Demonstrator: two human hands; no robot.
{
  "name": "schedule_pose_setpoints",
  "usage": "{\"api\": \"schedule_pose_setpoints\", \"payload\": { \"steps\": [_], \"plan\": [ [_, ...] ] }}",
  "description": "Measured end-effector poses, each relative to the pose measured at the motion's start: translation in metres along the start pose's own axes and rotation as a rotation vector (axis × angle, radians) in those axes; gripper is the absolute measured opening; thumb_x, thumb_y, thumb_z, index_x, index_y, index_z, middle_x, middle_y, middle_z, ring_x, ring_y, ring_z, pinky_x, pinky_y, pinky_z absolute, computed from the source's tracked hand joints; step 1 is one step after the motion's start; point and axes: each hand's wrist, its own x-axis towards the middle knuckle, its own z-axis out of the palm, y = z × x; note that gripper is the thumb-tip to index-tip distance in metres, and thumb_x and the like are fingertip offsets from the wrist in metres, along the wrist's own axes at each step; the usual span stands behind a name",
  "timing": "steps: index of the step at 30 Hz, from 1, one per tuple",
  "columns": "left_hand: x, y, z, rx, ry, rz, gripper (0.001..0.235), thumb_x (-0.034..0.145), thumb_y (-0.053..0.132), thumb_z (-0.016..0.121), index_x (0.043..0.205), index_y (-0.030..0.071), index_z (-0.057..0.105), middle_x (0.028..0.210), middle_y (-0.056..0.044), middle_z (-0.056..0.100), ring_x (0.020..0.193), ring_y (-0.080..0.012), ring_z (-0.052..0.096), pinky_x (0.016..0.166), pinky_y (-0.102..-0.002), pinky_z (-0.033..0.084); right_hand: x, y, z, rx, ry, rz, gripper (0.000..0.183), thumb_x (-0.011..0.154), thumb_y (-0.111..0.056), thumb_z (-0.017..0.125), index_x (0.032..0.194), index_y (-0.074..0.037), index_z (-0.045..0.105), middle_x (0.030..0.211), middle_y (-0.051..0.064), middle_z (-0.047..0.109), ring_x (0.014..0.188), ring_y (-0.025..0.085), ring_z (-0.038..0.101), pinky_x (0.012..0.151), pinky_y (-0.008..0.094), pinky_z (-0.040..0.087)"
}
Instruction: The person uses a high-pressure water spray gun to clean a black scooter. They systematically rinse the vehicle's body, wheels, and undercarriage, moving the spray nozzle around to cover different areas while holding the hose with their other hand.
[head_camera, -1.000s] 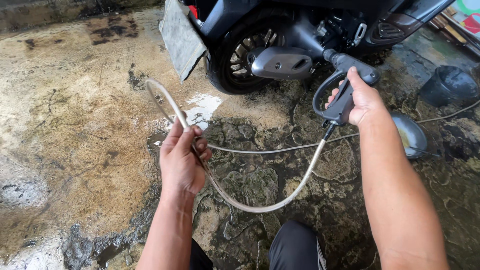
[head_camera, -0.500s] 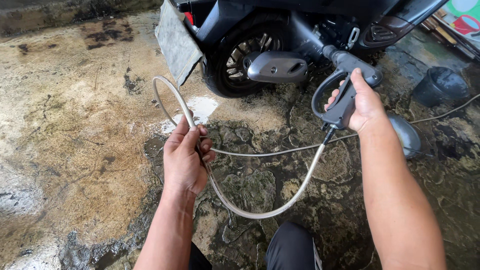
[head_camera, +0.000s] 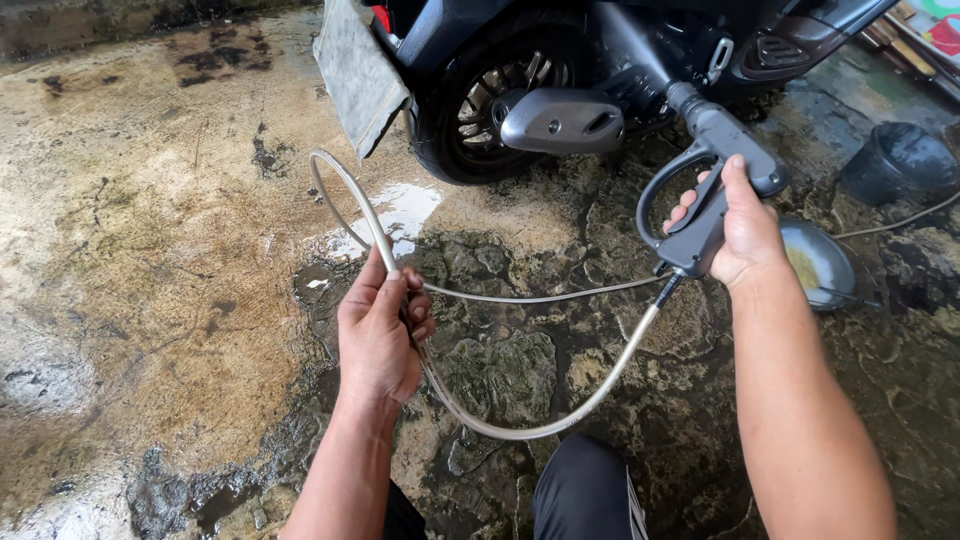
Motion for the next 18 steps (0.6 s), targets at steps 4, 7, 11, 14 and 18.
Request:
{"api": "schedule_pose_setpoints", "payload": {
  "steps": [4,7,11,14,18],
  "plan": [
    [-0.007,-0.009,0.000,0.016,-0.014,-0.027,0.046,0.087,0.002,0.036,0.133,0.002,0.032,0.071,-0.007,0.045,0.052,-0.0093,0.038,0.037,-0.015,0.032,-0.008,0.002,-0.002,-0.002,-0.052,0.008,0.039,0.084,-0.040,0.060,0.089,-0.002,0.057,0.068,0.017,0.058,0.058,0.020,0.062,0.058,0.034,0.058],
    [-0.013,-0.016,0.003,0.047,-0.045,-0.063,0.046,0.087,0.002,0.035,0.133,0.003,0.033,0.070,-0.007,0.046,0.050,-0.0085,0.038,0.035,-0.016,0.034,-0.015,0.001,-0.001,-0.001,-0.082,-0.019,0.035,0.084,-0.035,0.062,0.091,-0.001,0.058,0.067,0.018,0.058,0.057,0.021,0.061,0.056,0.035,0.057],
    [-0.018,-0.026,0.006,0.094,-0.063,-0.054,0.046,0.088,0.002,0.035,0.133,0.003,0.032,0.070,-0.008,0.045,0.051,-0.0088,0.039,0.036,-0.016,0.035,-0.011,0.008,-0.011,-0.037,-0.138,-0.047,0.034,0.086,-0.034,0.061,0.094,-0.001,0.057,0.068,0.017,0.057,0.058,0.021,0.061,0.056,0.036,0.057],
    [-0.021,-0.033,0.008,0.095,-0.067,-0.057,0.046,0.088,0.002,0.035,0.134,0.002,0.030,0.069,-0.008,0.045,0.051,-0.0088,0.038,0.036,-0.016,0.034,-0.012,0.010,-0.017,-0.061,-0.151,-0.057,0.033,0.087,-0.031,0.060,0.096,0.000,0.056,0.069,0.017,0.056,0.059,0.021,0.060,0.057,0.036,0.057],
    [-0.021,-0.051,0.001,-0.038,-0.078,-0.121,0.052,0.086,0.006,0.041,0.137,0.012,0.033,0.068,-0.001,0.046,0.047,-0.0060,0.035,0.036,-0.015,0.026,-0.003,0.005,-0.034,-0.131,-0.257,0.028,0.028,0.087,-0.039,0.054,0.096,-0.013,0.051,0.073,0.006,0.054,0.063,0.018,0.053,0.060,0.034,0.048]
  ]
}}
